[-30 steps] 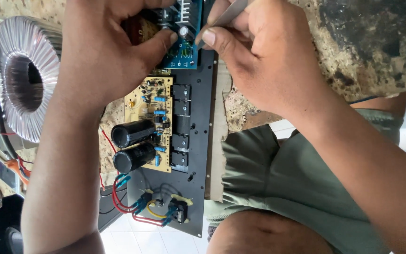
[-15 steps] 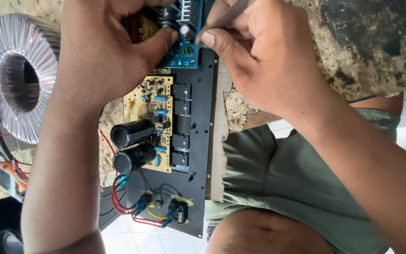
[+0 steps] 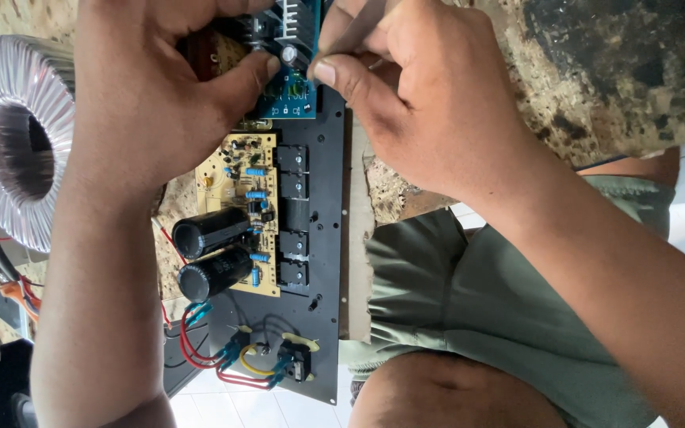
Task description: Attaching a small blue circuit board to a larger electronic assembly on a workbench.
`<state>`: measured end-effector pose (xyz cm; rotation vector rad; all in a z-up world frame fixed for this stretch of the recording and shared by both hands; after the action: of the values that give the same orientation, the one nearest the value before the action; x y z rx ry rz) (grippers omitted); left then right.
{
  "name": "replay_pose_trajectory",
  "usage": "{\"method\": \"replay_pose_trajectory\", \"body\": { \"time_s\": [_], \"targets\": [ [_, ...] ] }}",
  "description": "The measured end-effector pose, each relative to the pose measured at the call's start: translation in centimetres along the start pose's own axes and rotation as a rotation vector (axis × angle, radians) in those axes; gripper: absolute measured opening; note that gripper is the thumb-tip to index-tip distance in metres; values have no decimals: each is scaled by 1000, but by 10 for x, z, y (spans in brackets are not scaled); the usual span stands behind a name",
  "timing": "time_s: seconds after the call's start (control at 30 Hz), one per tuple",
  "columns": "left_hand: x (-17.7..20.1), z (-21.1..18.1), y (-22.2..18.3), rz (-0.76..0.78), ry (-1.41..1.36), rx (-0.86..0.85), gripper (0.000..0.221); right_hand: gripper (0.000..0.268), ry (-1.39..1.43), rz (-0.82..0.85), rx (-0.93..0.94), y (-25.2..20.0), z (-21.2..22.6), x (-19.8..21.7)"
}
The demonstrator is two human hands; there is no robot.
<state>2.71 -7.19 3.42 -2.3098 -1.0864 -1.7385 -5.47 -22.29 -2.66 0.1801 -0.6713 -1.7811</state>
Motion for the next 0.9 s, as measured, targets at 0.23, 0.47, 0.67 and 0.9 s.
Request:
{"method": "replay_pose_trajectory", "body": {
  "time_s": [0.23, 0.47, 0.67, 0.9],
  "targets": [
    [0, -3, 0, 8, -16, -37, 20, 14, -41, -2, -2, 2, -1, 0],
    [1, -2, 0, 10, 0, -35, 19, 14, -52, -5, -3, 3, -2, 0],
    [2, 0, -1, 3, 22, -40, 19, 14, -77, -1, 13, 2, -1, 0],
    [2, 0, -2, -8, 30, -62, 21, 13, -136, -20, 8, 1, 0, 0]
  ]
}}
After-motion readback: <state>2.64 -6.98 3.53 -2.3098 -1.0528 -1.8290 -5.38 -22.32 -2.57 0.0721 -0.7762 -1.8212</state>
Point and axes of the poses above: each hand's wrist, its own y-axis towards the middle knuckle, its own x-axis out of the back of the hand, z = x × y, the point moved 7 cm from there along y, towards the middle knuckle, and after that the axes turned 15 degrees about -z, right-handed, at the moved point
